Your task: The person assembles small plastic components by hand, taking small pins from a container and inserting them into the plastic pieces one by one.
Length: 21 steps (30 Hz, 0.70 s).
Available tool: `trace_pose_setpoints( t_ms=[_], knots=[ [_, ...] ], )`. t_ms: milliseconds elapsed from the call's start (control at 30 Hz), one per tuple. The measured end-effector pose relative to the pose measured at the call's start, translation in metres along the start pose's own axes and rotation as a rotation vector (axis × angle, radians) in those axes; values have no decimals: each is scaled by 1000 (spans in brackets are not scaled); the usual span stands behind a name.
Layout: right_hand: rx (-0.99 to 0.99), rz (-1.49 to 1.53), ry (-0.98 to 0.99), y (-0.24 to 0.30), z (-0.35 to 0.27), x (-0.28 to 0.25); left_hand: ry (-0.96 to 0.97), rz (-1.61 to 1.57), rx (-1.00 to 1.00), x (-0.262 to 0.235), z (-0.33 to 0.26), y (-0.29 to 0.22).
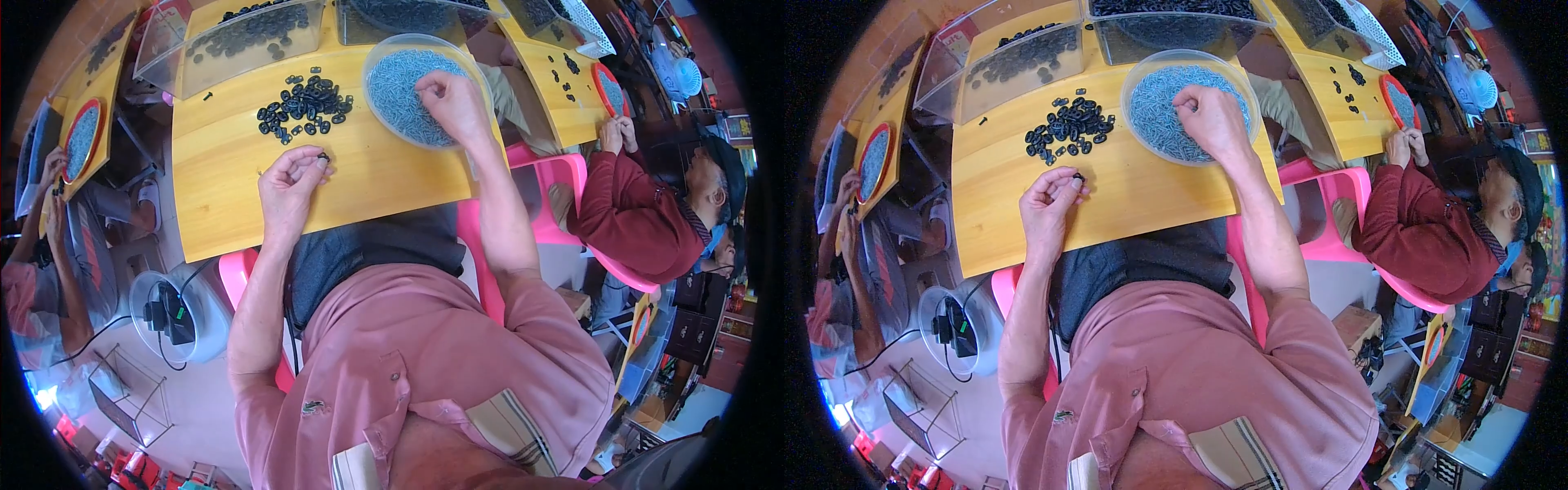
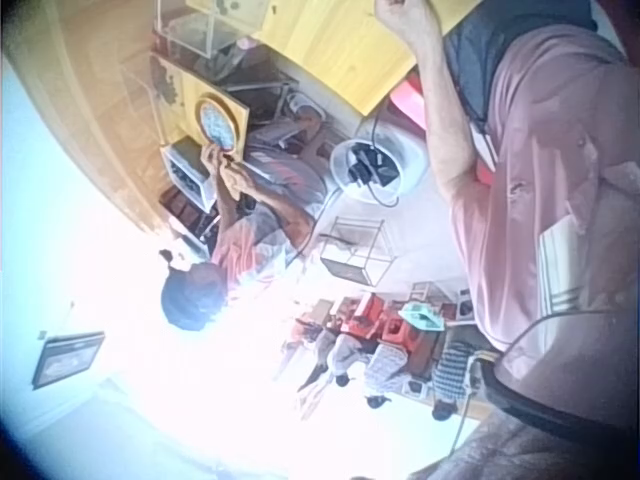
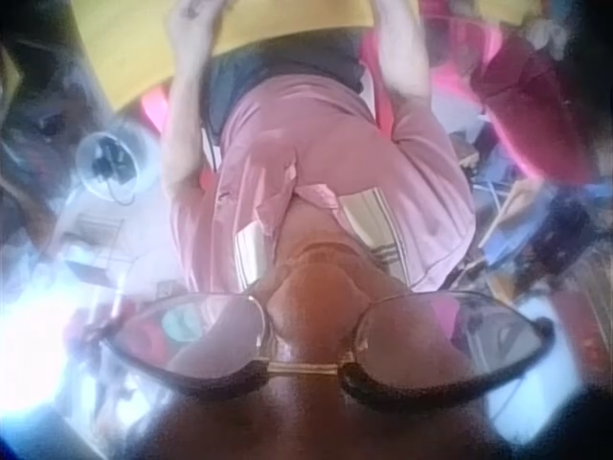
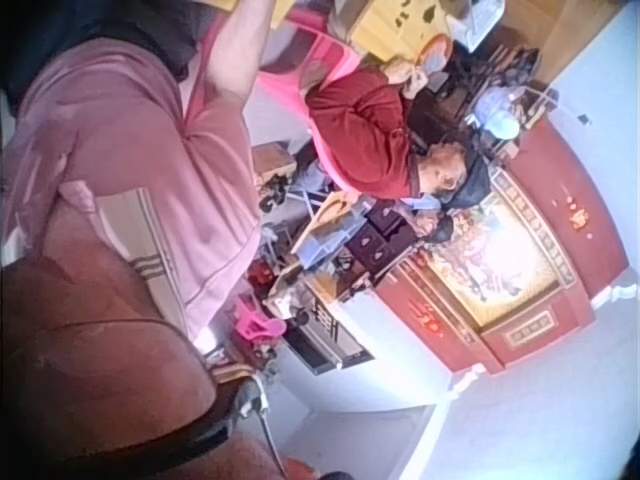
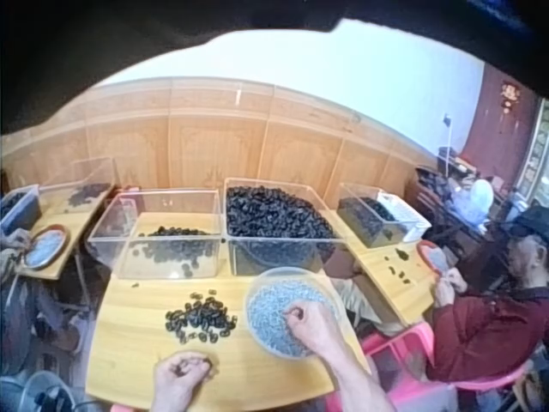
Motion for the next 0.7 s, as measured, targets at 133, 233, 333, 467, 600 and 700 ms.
trace_pose_setpoints(
  t_ms=[133,233,333,467,600,700],
  knots=[
    [16,119,2,-1,0,-2,1,-11,-2,1,0,-1],
    [54,173,40,-3,1,-1,2,-8,-6,0,-1,0],
    [78,279,50,-8,0,-2,2,-4,-7,1,0,-1],
    [123,368,117,-11,1,3,5,-14,-1,0,-1,0],
    [103,412,135,-8,1,4,12,-10,-4,2,-1,-2],
    [104,430,144,-10,1,6,12,-10,-3,2,-1,-1]
  ],
)
Point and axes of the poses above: each hand's wrist, its own z-axis towards the middle knuckle, its own x-axis out of the palm, y = z × x, the point moved 9 cm from there along z, towards the middle knuckle, and after that the axes turned 12 degrees about y, right-handed, at the moved point
